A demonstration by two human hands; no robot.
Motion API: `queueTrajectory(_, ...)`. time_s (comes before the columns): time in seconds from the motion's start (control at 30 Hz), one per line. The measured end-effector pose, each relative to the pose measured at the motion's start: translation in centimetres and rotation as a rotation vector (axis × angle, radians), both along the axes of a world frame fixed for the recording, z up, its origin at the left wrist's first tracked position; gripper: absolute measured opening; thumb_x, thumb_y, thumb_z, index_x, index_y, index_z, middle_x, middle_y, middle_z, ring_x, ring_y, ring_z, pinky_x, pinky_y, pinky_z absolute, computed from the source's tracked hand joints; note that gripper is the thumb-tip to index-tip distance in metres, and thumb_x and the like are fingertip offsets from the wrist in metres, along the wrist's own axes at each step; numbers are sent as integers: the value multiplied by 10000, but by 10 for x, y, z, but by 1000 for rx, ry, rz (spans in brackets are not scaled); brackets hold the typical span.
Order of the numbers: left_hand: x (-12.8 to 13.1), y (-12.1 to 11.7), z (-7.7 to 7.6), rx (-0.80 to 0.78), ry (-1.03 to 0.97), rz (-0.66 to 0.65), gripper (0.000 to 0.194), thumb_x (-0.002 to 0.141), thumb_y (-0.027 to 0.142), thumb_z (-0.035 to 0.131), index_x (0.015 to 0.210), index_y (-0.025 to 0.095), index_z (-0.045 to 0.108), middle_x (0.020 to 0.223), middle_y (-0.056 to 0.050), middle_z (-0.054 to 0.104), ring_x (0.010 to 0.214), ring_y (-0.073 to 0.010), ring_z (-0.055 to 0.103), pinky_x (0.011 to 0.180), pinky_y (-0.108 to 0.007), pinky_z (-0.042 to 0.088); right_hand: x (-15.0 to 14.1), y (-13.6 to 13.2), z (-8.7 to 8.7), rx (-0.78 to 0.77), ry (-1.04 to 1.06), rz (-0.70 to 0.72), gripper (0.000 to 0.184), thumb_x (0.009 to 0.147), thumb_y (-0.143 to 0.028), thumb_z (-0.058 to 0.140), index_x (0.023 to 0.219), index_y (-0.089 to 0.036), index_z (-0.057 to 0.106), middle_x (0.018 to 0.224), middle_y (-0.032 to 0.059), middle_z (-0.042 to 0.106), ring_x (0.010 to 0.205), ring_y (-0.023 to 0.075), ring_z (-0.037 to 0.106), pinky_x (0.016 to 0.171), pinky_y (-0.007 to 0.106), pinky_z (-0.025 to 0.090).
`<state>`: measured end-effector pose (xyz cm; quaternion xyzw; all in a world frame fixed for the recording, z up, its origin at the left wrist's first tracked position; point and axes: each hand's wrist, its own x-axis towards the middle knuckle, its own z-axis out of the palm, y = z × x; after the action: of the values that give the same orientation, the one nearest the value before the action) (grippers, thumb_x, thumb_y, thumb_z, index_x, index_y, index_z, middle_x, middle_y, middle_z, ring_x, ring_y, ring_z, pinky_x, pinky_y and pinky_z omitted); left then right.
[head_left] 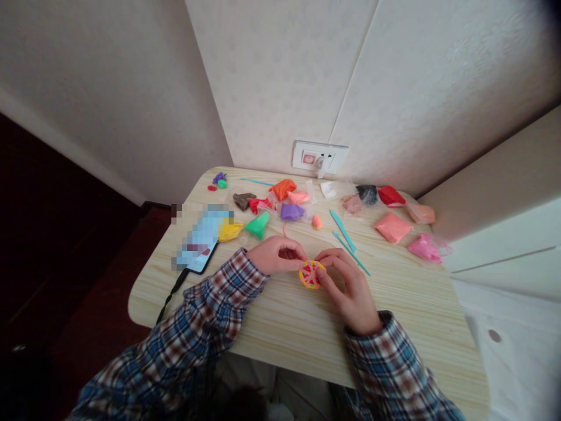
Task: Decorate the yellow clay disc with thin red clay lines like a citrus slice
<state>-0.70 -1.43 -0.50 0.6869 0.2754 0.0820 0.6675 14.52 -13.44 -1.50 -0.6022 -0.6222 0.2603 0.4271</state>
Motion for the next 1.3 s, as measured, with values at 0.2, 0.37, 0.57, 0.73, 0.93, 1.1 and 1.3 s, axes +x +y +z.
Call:
queueTrajectory(0.2, 0, 0, -1, 6, -11, -9, 163, 667, 248, 674, 701, 96, 627, 639, 11, 579, 590, -73, 485, 554, -188, 364, 2, 1, 0, 12, 44, -20, 183, 873, -318, 500, 763, -200, 587, 903, 59, 584, 875, 196, 545, 803, 371, 414)
queueTrajectory(0.37, -1, -2, 0, 19, 0, -20, 211, 652, 290, 683, 703, 94, 622, 625, 18, 559, 570, -67, 462, 532, -188, 347, 2, 2, 2, 22, 96, 3, 198, 875, -312, 505, 739, -197, 592, 877, 54, 581, 838, 177, 550, 777, 343, 427)
queueTrajectory(0.57, -1, -1, -2, 88, -3, 7, 236, 656, 320, 679, 694, 94, 618, 620, 17, 558, 571, -70, 460, 531, -193, 337, 5, 1, 0, 23, 139, -15, 236, 891, -343, 472, 766, -191, 603, 879, 58, 585, 848, 173, 555, 784, 330, 432)
queueTrajectory(0.73, -1, 1, -6, 68, -27, 21, 249, 650, 336, 698, 682, 102, 618, 600, 18, 565, 571, -79, 472, 531, -195, 346, 5, 2, -1, 33, 139, -17, 201, 870, -331, 518, 757, -190, 606, 866, 54, 595, 844, 167, 560, 773, 316, 445)
queueTrajectory(0.93, 0, 0, 0, 228, -85, 75, 195, 681, 293, 685, 704, 102, 649, 643, 0, 594, 568, -77, 473, 532, -195, 357, 10, 2, -4, 96, 68, 2, 123, 864, -287, 537, 868, -202, 626, 903, 54, 639, 888, 177, 580, 796, 328, 456)
queueTrajectory(1.1, -2, 4, 3, 313, -176, 171, 169, 691, 270, 694, 782, 128, 686, 758, -26, 635, 657, -102, 533, 603, -208, 418, 11, -3, -10, 266, -366, 19, 204, 896, -198, 479, 1004, -235, 648, 1006, 39, 692, 936, 188, 582, 837, 373, 364)
queueTrajectory(1.3, -6, 11, -4, 308, -175, 304, 181, 709, 288, 685, 811, 138, 679, 771, -33, 644, 692, -120, 559, 622, -222, 445, 10, -19, -15, 325, -628, 148, 266, 912, -176, 436, 1096, -209, 626, 1137, 58, 672, 998, 186, 578, 893, 388, 319)
